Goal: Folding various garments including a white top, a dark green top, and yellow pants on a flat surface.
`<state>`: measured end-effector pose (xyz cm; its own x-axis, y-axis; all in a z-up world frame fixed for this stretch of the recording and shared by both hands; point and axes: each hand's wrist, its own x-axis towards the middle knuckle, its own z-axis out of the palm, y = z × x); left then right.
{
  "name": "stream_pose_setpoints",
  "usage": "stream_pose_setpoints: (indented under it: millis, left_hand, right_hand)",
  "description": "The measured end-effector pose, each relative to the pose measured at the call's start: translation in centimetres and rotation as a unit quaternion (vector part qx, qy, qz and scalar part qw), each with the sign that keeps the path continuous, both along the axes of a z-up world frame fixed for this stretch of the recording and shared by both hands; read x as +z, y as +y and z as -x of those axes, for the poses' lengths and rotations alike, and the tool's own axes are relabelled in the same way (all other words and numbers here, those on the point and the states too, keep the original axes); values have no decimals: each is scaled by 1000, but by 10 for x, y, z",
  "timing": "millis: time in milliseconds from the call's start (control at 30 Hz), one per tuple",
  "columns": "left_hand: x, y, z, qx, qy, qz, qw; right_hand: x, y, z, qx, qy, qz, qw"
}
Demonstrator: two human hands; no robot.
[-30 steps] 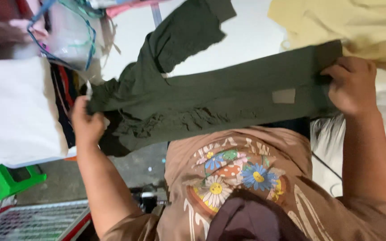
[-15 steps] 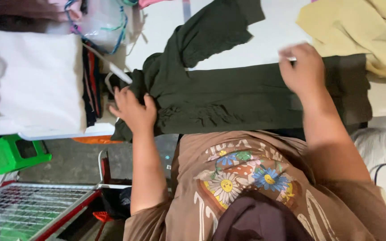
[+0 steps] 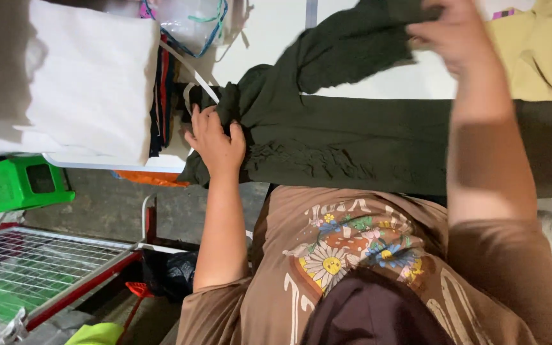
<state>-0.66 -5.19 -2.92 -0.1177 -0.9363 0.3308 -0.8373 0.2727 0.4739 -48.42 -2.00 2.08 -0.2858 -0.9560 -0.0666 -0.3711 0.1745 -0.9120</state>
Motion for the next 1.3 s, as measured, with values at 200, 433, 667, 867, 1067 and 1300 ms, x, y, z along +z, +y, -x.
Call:
stream_pose_setpoints:
  millis: [200,433,667,867,1067,1300]
  left_hand:
    - [-3,-1,-5,-4,26,-12,1000]
    - [28,-15,-13,-13,77,-131,988]
    - [55,-19,-37,-134,59,-48,988]
    - [67,-20,-45,-167,13,-78,983]
    - [28,-43,-32,-163,-60,-47,984]
    - [51,-15,13,-94,-141,-67,983]
  right_hand:
    - [31,65,18,-23,66,42,997]
    - [57,107,4,41,120,21,992]
    - [122,216,-46,143,12,-51,988]
    - [107,284,-33,373,-210,-72,901]
    - [42,263,-7,-73,-190,-6,979]
    - [-38,239,-7,-226,-46,-34,972]
